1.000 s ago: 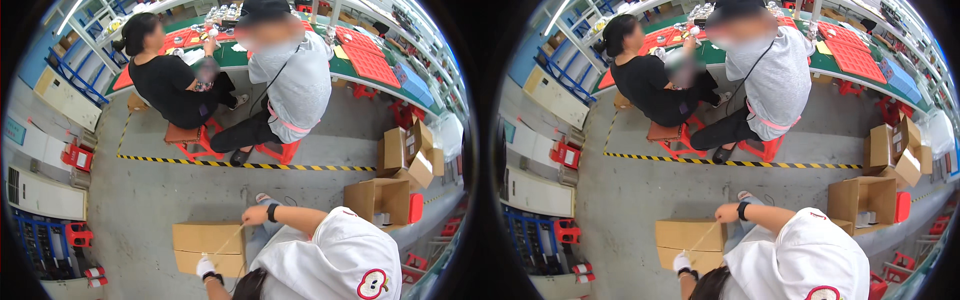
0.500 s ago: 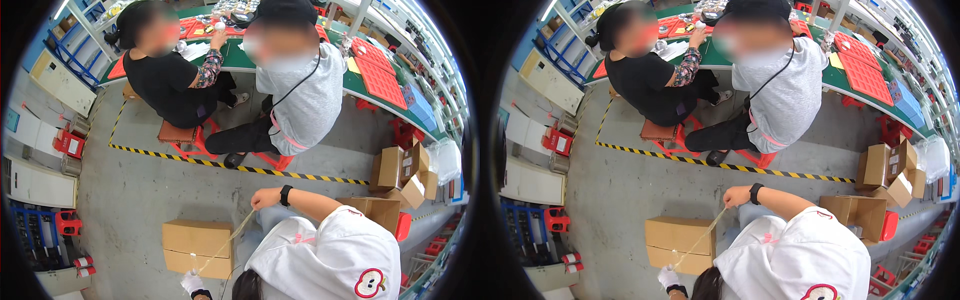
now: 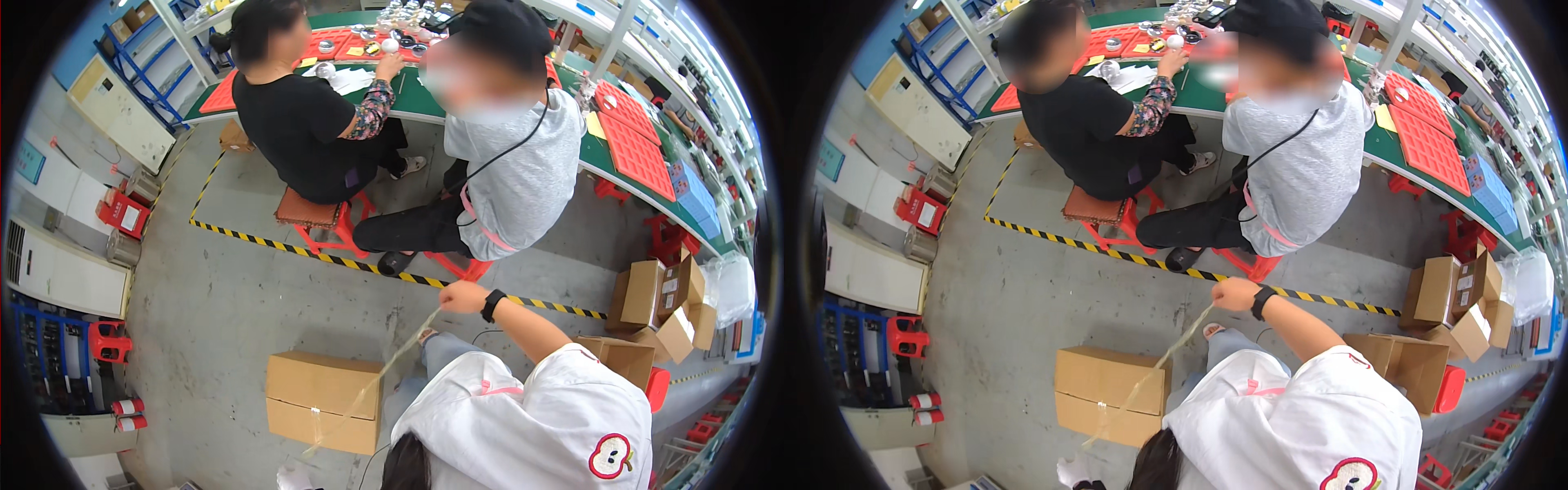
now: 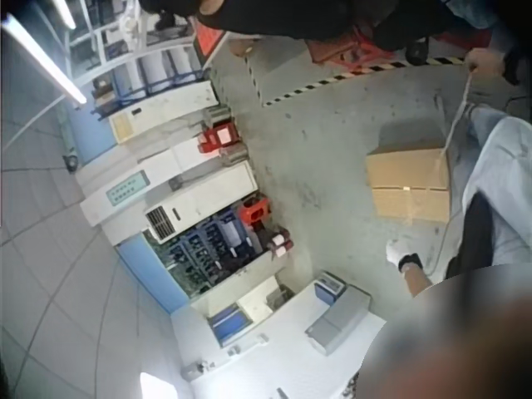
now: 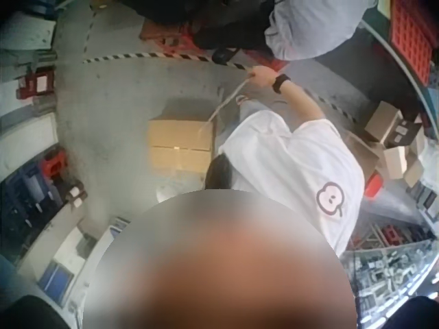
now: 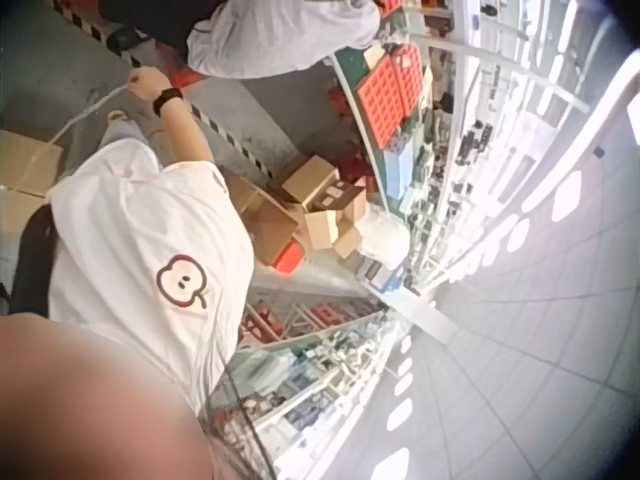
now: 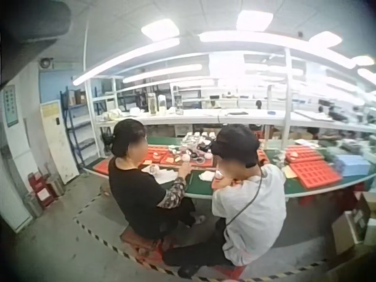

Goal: Packing electronic product boxes into larger shipping cartons and sealing them with adhesive tape.

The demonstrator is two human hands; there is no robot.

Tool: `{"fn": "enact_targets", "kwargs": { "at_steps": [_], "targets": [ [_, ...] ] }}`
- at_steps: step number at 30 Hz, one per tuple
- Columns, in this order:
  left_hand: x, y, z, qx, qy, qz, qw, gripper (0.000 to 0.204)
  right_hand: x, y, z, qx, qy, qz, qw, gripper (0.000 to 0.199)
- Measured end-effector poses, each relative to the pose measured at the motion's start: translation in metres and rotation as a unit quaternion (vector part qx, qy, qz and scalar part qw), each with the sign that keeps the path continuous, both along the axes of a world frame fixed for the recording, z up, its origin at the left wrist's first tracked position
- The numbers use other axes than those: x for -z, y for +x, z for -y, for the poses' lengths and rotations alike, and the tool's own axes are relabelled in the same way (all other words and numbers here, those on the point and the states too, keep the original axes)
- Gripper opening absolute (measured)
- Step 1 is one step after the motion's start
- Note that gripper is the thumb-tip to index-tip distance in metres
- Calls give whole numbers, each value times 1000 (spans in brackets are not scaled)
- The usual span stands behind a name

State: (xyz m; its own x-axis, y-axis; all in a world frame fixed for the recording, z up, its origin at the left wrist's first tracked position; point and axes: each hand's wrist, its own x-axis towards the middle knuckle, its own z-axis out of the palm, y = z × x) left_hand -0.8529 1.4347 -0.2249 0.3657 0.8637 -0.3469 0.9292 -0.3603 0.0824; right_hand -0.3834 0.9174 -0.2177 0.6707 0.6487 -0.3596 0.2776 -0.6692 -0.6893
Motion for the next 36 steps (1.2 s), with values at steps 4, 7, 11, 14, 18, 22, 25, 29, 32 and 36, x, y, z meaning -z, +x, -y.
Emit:
{"fn": "enact_targets", "kwargs": {
  "at_steps": [4, 7, 11, 14, 18, 22, 25, 29, 32, 36],
  "targets": [
    [-22, -33, 5, -206, -91, 164, 961, 47, 0, 10, -2, 67, 9, 31, 997, 23],
    [-58, 6, 42, -134, 16, 37, 990, 53, -20, -6, -23, 72, 31, 83, 993, 22],
    [-5, 27, 49, -203, -86, 613, 759, 45, -31, -45, -106, -12, 200, 164, 966, 20],
    [-73, 127, 108, -172, -274, 576, 751, 58, -31, -89, -191, -86, 263, -7, 961, 20],
    [-70, 196, 102, -210, -430, 700, 529, 75, -88, -164, -286, -216, 290, -183, 914, 29],
    [-96, 189, 86, -279, -486, 746, 361, 75, -90, -199, -332, -315, 292, -158, 889, 26],
    [-73, 161, 67, -331, -428, 763, 353, 78, -69, -219, -368, -402, 267, -171, 859, 22],
    [-32, 124, 72, -440, -317, 766, 344, 75, -33, -239, -383, -520, 222, -228, 792, 20],
    [16, 113, 81, -510, -269, 730, 367, 72, 13, -235, -392, -597, 145, -270, 741, 19],
    [118, 109, 77, -539, -93, 683, 483, 70, 121, -197, -412, -577, 107, -350, 730, 21]
  ]
}}
